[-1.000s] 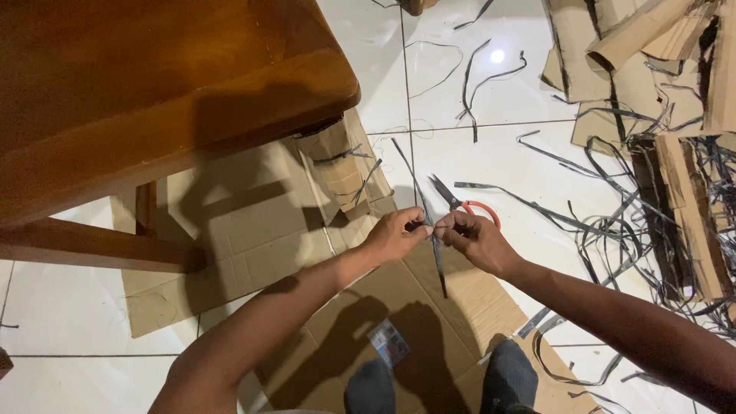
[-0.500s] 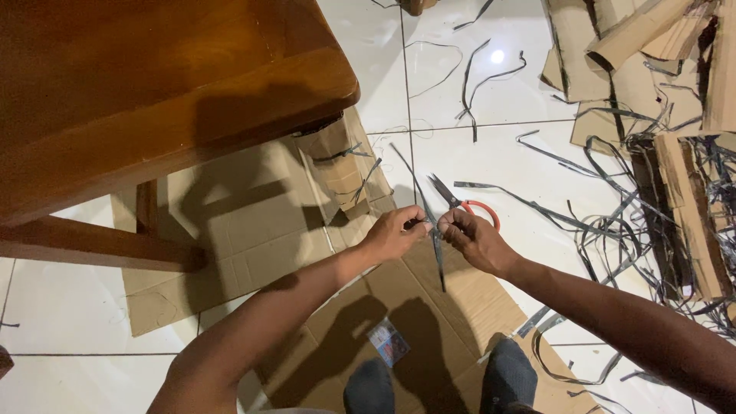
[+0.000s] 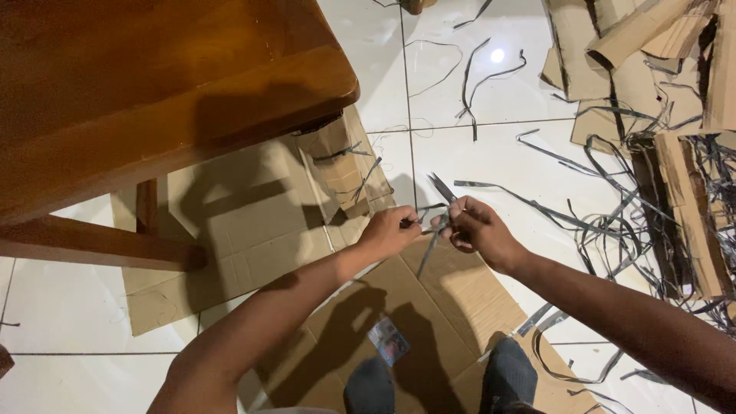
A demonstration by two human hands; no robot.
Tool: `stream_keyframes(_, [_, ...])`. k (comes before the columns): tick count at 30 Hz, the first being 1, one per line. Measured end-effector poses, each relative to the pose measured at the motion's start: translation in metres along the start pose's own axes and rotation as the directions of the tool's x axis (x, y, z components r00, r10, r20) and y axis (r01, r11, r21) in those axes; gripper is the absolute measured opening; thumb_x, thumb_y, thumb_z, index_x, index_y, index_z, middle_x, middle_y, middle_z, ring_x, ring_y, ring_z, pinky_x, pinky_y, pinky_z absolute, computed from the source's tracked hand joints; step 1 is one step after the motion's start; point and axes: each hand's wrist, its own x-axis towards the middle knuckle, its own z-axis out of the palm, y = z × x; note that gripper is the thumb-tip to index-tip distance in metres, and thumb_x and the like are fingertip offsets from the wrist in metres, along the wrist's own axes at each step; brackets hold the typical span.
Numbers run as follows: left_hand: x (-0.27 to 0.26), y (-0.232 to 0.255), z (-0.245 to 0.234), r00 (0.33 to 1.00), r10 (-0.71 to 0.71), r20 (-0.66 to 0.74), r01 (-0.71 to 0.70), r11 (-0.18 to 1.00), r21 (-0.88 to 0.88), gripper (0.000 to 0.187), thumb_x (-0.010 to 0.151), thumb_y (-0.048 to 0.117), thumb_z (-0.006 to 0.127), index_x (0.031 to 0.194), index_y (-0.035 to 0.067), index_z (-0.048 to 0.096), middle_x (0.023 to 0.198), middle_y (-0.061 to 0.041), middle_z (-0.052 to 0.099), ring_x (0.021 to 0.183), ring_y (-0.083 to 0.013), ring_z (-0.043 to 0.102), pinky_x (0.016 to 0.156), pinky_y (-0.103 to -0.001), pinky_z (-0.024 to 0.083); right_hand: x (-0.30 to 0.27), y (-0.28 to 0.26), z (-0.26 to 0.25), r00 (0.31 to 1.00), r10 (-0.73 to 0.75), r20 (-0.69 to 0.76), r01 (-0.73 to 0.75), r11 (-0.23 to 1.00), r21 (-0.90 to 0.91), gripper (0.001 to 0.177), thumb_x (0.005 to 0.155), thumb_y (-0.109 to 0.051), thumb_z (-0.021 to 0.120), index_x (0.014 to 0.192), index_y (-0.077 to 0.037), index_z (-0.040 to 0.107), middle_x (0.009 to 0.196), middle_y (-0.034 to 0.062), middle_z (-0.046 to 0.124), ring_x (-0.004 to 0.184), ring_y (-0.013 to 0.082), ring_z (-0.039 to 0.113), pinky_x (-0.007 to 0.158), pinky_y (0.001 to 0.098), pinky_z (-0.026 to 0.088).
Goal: Wrapping a wooden chair leg with cardboard and securing it with string for protection
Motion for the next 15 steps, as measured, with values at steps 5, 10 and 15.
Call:
stream_keyframes(5, [-0.001,-0.040,-0.001,0.990,-0.122,0.077,0.105,0.976,0.193,0.012,0.091,0.025,0.062,0.087,0.013,0.062,0.077,-0.010,0.065,0.074,-0.0315,0.064,0.068,-0.042,0.050,0.028,-0.004,-0.037,0.997,-0.042,-0.057,0.034,0.990,-0.140,0.010,0.097,-0.009,0.054,0.107,-0.007,0.055,0.070,0.0086,0.057,0.055,0.0159,0.055,0.045,0.0226,0.043])
stream_keyframes(10, [-0.007,-0.072,-0.002,0.955,-0.120,0.271,-0.012,0.898,0.440,0.018,0.093,0.020,0.053,0.077,0.017,0.045,0.064,0.003,0.043,0.059,-0.0178,0.042,0.058,-0.034,0.037,0.064,-0.022,-0.097,0.945,-0.252,-0.210,0.217,0.960,-0.177,0.015,0.099,-0.006,0.051,0.113,-0.006,0.055,0.083,0.0042,0.051,0.075,0.0146,0.058,0.068,0.0225,0.052])
stream_keyframes(15, [-0.022,-0.069,-0.002,0.795,-0.408,0.449,-0.092,0.651,0.754,0.023,0.094,0.023,0.063,0.105,0.005,0.070,0.110,-0.022,0.071,0.100,-0.0405,0.070,0.081,-0.053,0.058,0.064,-0.083,-0.107,0.711,-0.583,-0.394,0.444,0.806,-0.391,0.006,0.110,-0.017,0.054,0.104,-0.017,0.052,0.092,-0.0008,0.060,0.084,0.0102,0.054,0.080,0.0267,0.041])
